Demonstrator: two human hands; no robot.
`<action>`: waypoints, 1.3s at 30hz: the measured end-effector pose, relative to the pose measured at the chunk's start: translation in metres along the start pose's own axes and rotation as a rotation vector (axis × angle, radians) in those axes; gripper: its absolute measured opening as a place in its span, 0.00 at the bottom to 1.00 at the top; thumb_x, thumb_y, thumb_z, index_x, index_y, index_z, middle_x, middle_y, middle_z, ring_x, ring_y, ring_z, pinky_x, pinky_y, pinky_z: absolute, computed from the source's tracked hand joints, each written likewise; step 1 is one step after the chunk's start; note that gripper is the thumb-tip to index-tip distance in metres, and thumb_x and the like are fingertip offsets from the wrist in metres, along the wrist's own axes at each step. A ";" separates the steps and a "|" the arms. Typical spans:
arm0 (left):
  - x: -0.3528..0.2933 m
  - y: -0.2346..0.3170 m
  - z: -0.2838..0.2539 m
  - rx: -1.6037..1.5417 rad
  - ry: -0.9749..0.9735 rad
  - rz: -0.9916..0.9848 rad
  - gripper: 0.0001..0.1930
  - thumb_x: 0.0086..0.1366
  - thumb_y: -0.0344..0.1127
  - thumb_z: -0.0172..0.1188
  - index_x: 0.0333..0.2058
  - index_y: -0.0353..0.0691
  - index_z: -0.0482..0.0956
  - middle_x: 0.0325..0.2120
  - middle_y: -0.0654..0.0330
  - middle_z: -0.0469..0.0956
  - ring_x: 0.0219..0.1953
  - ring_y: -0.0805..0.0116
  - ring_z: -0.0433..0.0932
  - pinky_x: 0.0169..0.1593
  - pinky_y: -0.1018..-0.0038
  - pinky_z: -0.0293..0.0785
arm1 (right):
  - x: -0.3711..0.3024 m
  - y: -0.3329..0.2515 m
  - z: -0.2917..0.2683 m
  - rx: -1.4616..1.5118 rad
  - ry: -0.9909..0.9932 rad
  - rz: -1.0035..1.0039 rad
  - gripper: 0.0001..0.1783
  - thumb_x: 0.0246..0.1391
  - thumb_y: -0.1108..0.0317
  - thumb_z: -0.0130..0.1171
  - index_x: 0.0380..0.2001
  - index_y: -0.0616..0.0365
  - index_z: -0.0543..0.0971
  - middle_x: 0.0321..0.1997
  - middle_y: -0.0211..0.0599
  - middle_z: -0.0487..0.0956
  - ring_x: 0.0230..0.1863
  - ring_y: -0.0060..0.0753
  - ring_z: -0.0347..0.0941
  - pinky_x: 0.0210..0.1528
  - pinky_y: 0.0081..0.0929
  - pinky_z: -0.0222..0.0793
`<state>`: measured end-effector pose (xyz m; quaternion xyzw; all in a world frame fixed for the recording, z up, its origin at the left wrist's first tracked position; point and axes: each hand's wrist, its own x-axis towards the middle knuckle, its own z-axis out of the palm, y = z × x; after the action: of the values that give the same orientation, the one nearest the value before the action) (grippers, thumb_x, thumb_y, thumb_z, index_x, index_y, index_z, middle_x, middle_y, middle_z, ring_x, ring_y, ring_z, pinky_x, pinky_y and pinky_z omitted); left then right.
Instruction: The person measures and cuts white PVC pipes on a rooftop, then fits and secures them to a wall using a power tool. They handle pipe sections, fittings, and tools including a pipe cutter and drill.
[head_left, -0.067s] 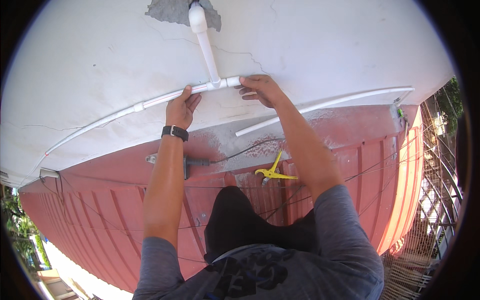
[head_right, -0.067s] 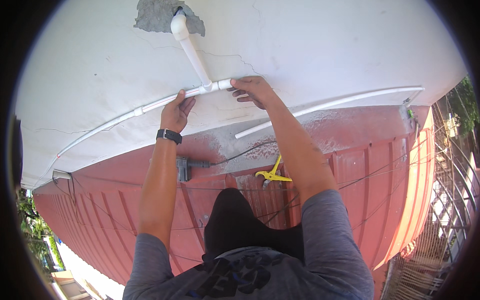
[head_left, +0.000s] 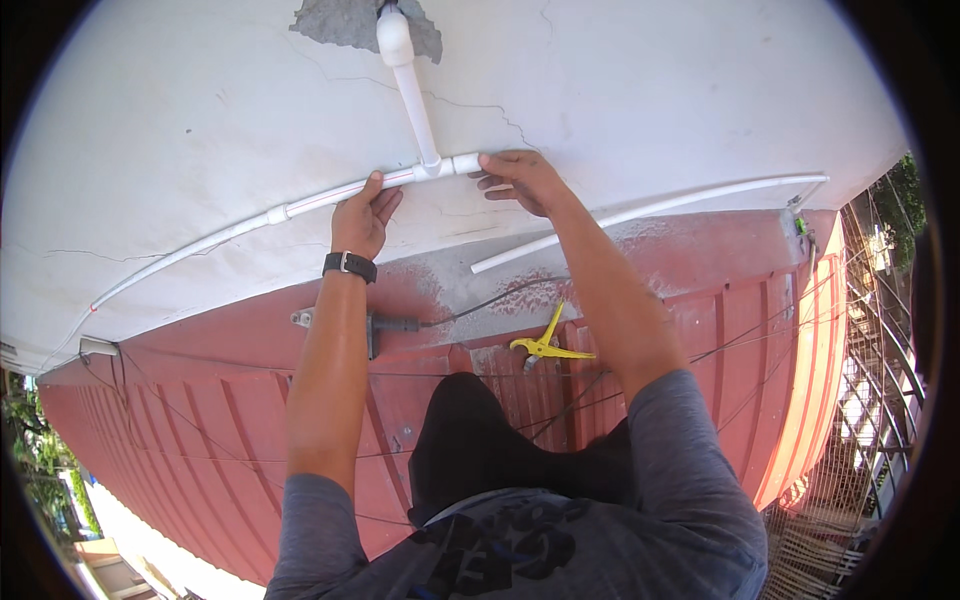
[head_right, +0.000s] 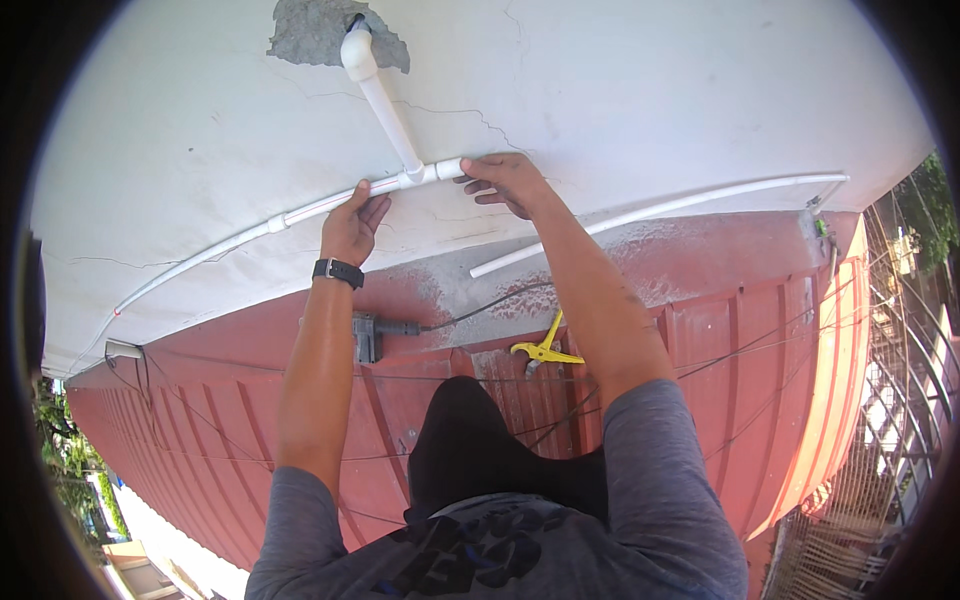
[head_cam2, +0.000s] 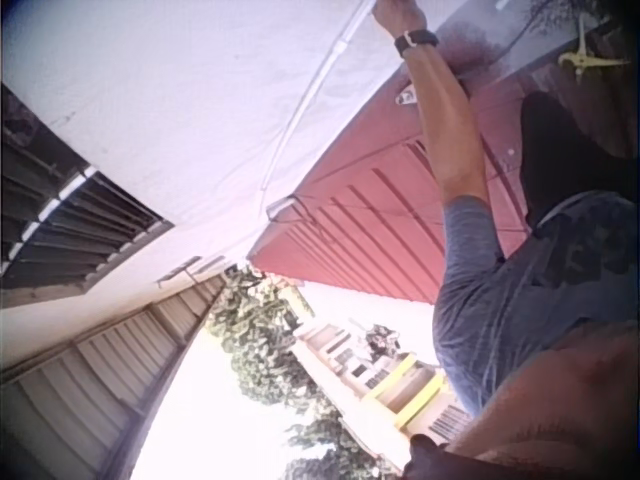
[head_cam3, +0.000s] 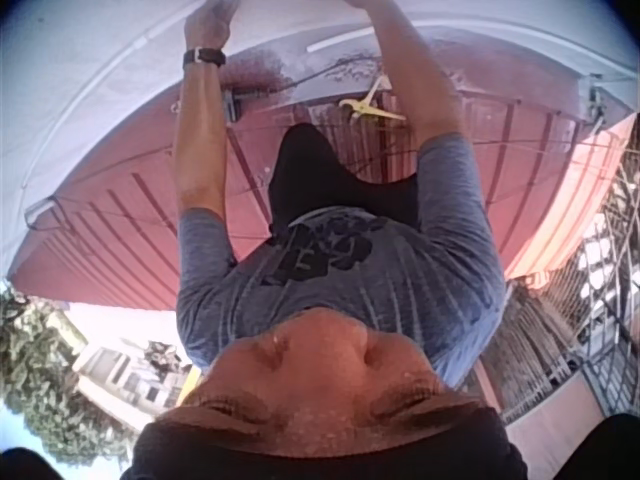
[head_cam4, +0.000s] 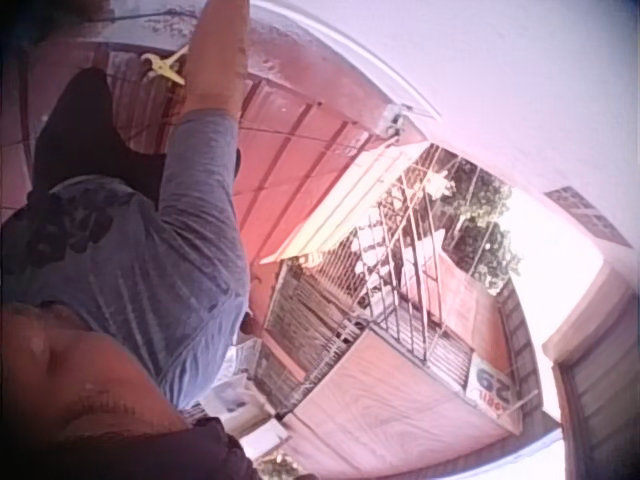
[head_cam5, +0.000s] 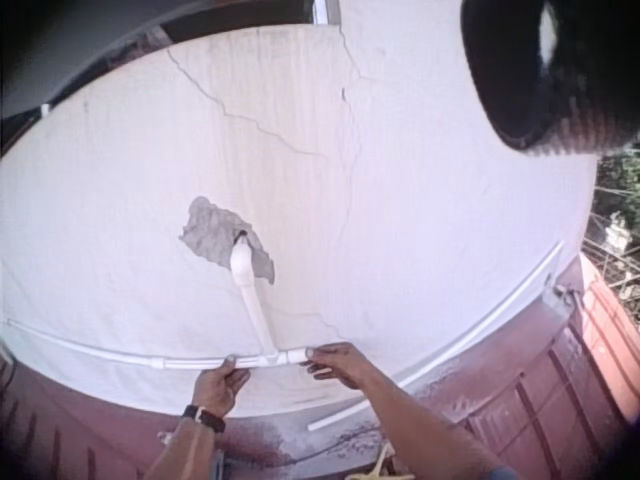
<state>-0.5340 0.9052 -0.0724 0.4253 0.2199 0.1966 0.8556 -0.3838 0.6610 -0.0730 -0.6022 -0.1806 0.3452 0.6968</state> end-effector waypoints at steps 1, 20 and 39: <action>0.000 0.000 0.000 0.000 -0.002 -0.001 0.16 0.67 0.32 0.66 0.48 0.30 0.74 0.46 0.52 0.77 0.48 0.54 0.81 0.59 0.60 0.81 | 0.000 0.000 -0.001 -0.007 -0.007 0.001 0.28 0.58 0.51 0.70 0.48 0.65 0.81 0.46 0.40 0.82 0.46 0.31 0.78 0.52 0.38 0.72; 0.004 0.002 0.004 -0.013 0.012 0.016 0.16 0.66 0.31 0.67 0.47 0.27 0.74 0.42 0.51 0.79 0.45 0.54 0.83 0.56 0.61 0.83 | 0.007 -0.008 -0.004 -0.060 -0.012 0.020 0.31 0.58 0.50 0.69 0.53 0.66 0.79 0.50 0.43 0.83 0.49 0.35 0.79 0.54 0.41 0.73; 0.001 0.005 0.007 0.008 0.011 0.016 0.16 0.67 0.30 0.66 0.48 0.25 0.74 0.44 0.50 0.79 0.46 0.54 0.83 0.56 0.61 0.83 | 0.006 -0.011 -0.003 -0.092 -0.013 0.020 0.30 0.58 0.50 0.69 0.53 0.65 0.80 0.49 0.41 0.83 0.48 0.33 0.79 0.52 0.39 0.74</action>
<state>-0.5299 0.9040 -0.0647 0.4296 0.2221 0.2047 0.8510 -0.3749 0.6622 -0.0640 -0.6331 -0.1945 0.3475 0.6638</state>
